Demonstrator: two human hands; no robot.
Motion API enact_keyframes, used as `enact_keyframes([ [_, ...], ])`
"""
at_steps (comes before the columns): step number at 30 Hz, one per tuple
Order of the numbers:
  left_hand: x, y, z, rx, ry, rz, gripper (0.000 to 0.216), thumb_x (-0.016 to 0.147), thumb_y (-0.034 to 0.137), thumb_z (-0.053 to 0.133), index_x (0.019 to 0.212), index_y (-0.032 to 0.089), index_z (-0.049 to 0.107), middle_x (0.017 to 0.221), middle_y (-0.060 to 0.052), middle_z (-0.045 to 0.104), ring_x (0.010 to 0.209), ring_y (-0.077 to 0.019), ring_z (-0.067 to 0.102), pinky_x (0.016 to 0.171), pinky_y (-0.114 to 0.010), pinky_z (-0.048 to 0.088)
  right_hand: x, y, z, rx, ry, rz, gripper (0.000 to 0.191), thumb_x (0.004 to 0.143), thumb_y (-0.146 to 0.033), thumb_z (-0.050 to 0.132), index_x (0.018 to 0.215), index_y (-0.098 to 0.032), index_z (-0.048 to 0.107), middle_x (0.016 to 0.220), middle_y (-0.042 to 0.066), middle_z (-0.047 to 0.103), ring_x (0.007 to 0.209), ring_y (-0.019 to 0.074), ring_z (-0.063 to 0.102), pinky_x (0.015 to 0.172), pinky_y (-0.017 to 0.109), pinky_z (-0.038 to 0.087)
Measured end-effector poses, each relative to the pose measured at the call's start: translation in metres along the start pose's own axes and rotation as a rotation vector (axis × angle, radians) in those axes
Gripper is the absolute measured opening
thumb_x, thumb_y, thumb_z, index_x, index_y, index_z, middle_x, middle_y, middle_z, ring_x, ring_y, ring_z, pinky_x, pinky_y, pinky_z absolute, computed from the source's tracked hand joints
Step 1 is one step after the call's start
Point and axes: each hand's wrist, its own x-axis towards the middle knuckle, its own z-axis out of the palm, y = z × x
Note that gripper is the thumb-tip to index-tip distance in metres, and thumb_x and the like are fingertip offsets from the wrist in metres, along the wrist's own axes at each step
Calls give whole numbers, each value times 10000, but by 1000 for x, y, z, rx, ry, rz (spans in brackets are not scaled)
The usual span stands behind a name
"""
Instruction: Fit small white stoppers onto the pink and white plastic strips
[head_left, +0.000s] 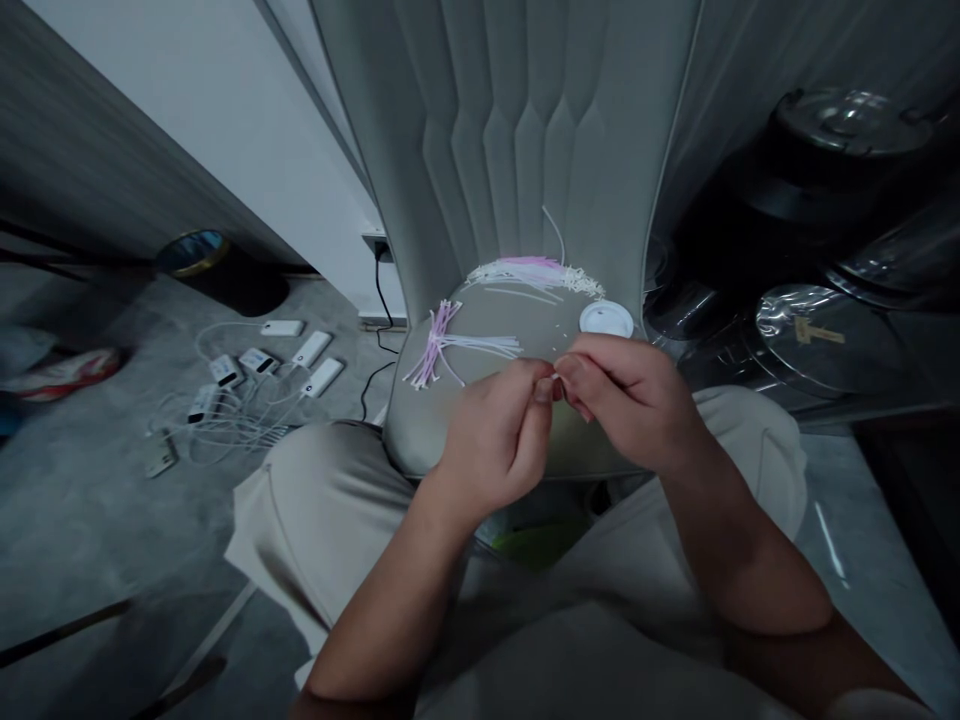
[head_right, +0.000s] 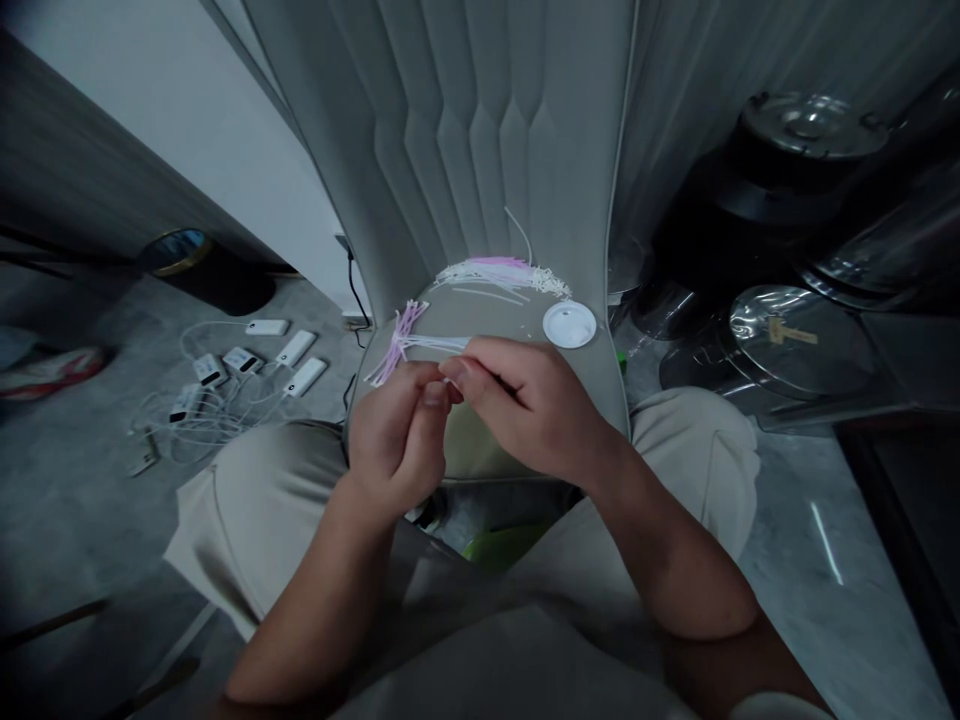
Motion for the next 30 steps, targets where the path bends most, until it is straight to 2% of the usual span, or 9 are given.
enact_keyframes([
  [5,-2,-2,-1,102,-43,12,151,1006,198,417,908,209,532,734,7,608,631,-123,553,583,-259,398,-1,-3,0,-147,32,-21,352,982,-214,570,649,-187,458,581,-66,423,550,65,389,546,251,315],
  [15,0,-5,-1,200,-71,65,89,965,157,460,950,198,537,737,4,644,606,-135,573,558,-271,358,0,-3,-5,-294,33,-48,372,994,-236,536,645,-186,418,575,-62,388,553,66,357,545,263,287],
  [21,2,2,-5,218,-111,24,94,965,132,507,983,191,577,784,0,660,685,-133,586,618,-263,391,1,1,-10,-181,-13,-13,359,989,-213,559,657,-188,425,596,-62,401,574,68,377,554,255,308],
  [25,3,10,-7,289,-49,14,101,956,153,553,1010,176,635,774,-16,619,712,-142,565,643,-271,412,1,2,-11,-108,-17,12,359,1012,-222,522,660,-189,465,609,-54,427,586,77,406,555,262,323],
  [30,1,10,-8,265,36,8,215,941,155,593,1139,188,669,920,-46,660,799,-134,611,704,-266,485,2,3,-9,-96,4,12,380,1022,-265,513,651,-192,470,615,-46,435,593,87,409,569,274,329],
])
